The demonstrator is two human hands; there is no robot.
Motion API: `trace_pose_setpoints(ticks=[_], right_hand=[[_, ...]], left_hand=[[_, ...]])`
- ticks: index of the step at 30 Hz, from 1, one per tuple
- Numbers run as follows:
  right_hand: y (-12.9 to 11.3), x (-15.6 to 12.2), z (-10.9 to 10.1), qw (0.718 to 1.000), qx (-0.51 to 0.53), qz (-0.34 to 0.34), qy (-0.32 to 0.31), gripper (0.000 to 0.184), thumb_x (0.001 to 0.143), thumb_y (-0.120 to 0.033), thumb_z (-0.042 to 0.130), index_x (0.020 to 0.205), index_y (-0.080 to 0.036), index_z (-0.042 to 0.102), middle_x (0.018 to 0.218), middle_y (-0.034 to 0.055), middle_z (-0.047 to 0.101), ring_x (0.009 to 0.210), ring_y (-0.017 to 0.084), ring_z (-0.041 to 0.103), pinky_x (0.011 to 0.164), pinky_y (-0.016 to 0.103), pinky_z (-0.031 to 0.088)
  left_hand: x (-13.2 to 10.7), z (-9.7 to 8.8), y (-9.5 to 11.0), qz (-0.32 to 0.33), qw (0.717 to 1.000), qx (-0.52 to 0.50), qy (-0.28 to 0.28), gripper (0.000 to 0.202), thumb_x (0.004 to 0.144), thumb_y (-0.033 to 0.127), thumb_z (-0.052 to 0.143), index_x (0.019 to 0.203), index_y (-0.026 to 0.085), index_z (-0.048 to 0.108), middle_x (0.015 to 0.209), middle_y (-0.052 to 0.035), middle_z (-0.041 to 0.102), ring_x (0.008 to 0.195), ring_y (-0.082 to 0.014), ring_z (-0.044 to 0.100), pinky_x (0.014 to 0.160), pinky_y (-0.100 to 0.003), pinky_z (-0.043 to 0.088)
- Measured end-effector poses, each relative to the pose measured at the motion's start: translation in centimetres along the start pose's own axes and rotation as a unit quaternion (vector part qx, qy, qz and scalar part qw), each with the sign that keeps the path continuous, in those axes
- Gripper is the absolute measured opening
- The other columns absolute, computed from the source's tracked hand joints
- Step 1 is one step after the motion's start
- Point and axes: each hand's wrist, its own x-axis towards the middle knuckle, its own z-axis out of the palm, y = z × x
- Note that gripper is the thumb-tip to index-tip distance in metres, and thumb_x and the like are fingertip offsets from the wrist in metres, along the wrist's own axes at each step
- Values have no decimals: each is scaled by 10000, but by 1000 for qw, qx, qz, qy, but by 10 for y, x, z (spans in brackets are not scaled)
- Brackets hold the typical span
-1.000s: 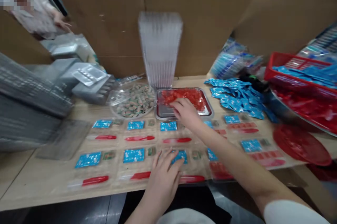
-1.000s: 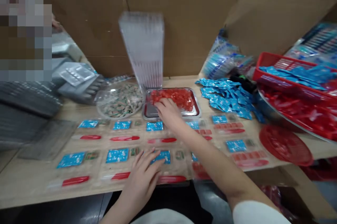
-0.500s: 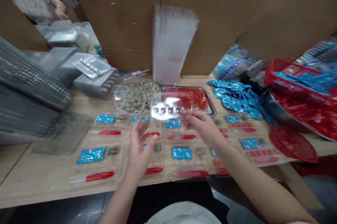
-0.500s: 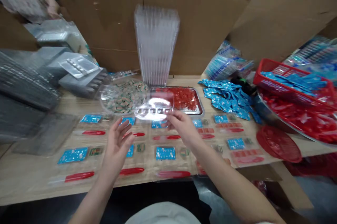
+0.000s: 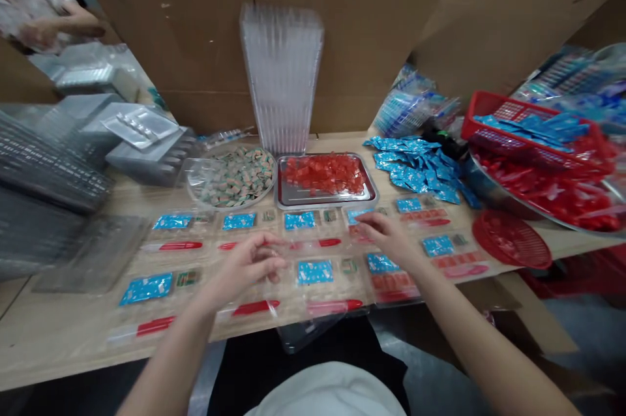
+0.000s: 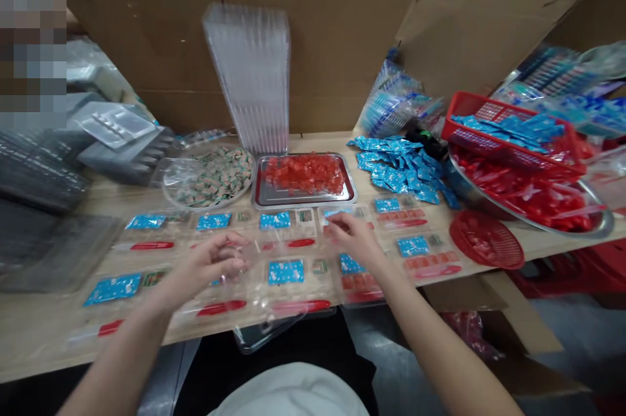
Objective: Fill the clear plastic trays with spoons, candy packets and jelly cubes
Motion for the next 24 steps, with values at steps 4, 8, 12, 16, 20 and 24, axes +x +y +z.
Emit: trace_pose_setpoints(ticks=[4, 8, 12, 16, 20, 24], right_hand=[[-12, 67, 22, 970, -186, -155, -24, 194, 835, -170, 495, 943, -172, 656, 961, 76, 658, 901, 188, 606, 795, 307, 453], [-35, 119, 57, 917, -315, -220, -106, 205, 786, -112, 539, 958, -159, 641, 1012, 111, 617, 942, 212, 585, 791, 296, 437], [-37, 133, 69, 920, -324, -195, -102, 146, 778, -89, 518, 860, -146, 624, 933, 119, 623, 905, 216, 586, 780, 303, 426], [-21, 113, 50, 961, -233, -139, -43, 102, 822, -200, 501, 886, -166, 573, 887, 57, 636, 821, 162, 594, 733, 270, 443], [-4, 66, 23, 999, 46, -2, 5, 143, 739, -309, 593, 733, -177, 539, 701, -1, 615, 647, 134, 571, 609, 257, 446], [2, 9, 12, 991, 131, 19, -15, 182, 704, -332, 645, 730, -178, 551, 712, 16, 627, 654, 140, 575, 614, 277, 458]], left_hand=[[43, -10, 39, 73, 935, 287, -197, 291, 820, 278, 516, 1100, 229, 579, 814, -1, 635, 717, -142, 577, 635, -234, 441], [86, 25, 58, 112, 825, 523, -182, 201, 723, 122, 556, 889, 207, 630, 746, -2, 634, 644, -151, 564, 609, -240, 425], [66, 64, 35, 169, 815, 555, -12, 338, 820, 37, 389, 1082, 161, 563, 1048, -119, 621, 907, -201, 592, 802, -340, 441], [7, 102, -20, 229, 794, 549, 128, 376, 837, 206, 520, 1211, 173, 492, 1195, -137, 580, 1060, -274, 556, 854, -435, 458], [-23, 110, -64, 242, 788, 554, 116, 190, 840, 219, 539, 1020, 172, 581, 1226, -125, 583, 1146, -273, 530, 927, -443, 441], [-29, 87, -72, 246, 767, 583, 106, 161, 864, 130, 461, 939, 170, 598, 1232, -118, 587, 1162, -251, 529, 955, -438, 429]])
